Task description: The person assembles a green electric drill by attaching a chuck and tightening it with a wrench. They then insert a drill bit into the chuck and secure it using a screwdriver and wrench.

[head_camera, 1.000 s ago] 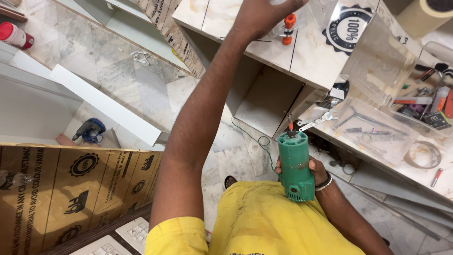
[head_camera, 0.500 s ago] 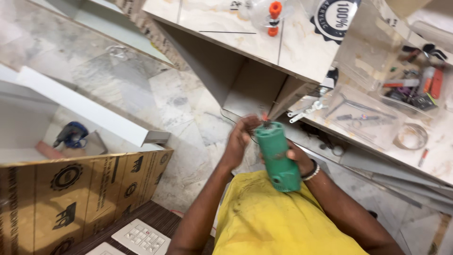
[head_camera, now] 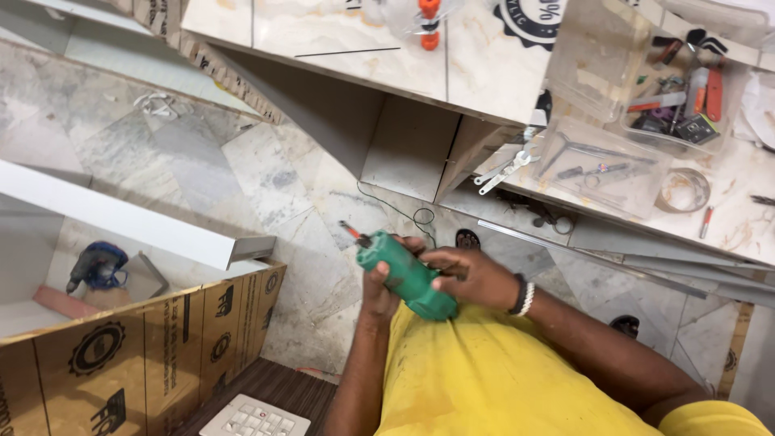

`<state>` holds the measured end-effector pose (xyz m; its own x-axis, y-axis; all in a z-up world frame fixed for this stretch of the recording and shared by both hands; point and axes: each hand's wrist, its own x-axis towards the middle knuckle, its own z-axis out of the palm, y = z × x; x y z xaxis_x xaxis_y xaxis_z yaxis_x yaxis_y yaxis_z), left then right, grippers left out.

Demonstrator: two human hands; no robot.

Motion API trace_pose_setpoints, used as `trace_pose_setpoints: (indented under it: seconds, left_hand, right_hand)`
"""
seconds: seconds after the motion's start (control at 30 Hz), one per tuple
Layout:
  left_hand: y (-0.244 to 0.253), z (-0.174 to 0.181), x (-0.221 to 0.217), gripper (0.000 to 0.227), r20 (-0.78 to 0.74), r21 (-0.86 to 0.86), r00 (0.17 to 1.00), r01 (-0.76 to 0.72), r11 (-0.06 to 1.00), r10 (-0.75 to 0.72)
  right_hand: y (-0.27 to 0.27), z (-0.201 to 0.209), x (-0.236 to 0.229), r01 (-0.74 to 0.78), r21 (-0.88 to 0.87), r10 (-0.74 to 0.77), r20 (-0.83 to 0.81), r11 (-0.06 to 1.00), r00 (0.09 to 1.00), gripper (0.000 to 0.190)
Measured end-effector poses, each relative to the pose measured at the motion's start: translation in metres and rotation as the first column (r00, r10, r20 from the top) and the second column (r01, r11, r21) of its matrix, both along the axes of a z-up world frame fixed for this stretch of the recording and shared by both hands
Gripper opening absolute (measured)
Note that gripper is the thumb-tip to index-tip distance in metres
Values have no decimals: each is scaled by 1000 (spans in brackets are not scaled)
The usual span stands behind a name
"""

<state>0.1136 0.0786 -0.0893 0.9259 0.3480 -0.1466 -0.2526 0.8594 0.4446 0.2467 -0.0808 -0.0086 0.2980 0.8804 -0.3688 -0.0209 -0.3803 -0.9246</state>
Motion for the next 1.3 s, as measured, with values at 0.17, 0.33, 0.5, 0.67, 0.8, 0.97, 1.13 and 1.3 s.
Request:
trace_pose_setpoints:
  seconds: [0.17, 0.33, 0.5, 0.67, 0.8, 0.97, 1.13, 1.3]
  left_hand:
    - [8, -4, 3, 66, -47, -88, 998, -48, 995, 44]
    - [23, 24, 24, 68, -268, 112, 953, -117, 987, 143]
    - [25, 59, 39, 73, -266, 361, 956, -24, 932, 128]
    - [2, 83, 43, 76, -321, 639, 918, 30, 768, 232]
    - [-5, 89, 31, 70, -256, 672, 939, 3, 741, 229]
    - [0, 87, 17, 63, -240, 711, 927, -36, 702, 290]
    - [5, 86, 9, 66, -188, 689, 937, -89, 720, 295]
    - [4, 81, 8, 72, -155, 644, 953, -103, 758, 261]
  right_hand:
    - [-41, 3, 63, 249, 73, -253, 51, 966, 966, 28]
    - [-55, -5, 89, 372, 123, -385, 109, 920, 916, 30]
    - [-7, -10, 41, 57, 224, -21, -158, 973, 987, 65]
    - [20, -23, 10, 17, 50, -15, -39, 999, 999, 81]
    - [12, -31, 12, -28, 37, 30, -52, 999, 998, 76]
    - [13, -32, 8, -58, 91, 65, -80, 994, 995, 73]
    - [19, -24, 6, -122, 66, 126, -72, 990, 989, 72]
    - [17, -24, 3, -127, 70, 132, -75, 989, 988, 72]
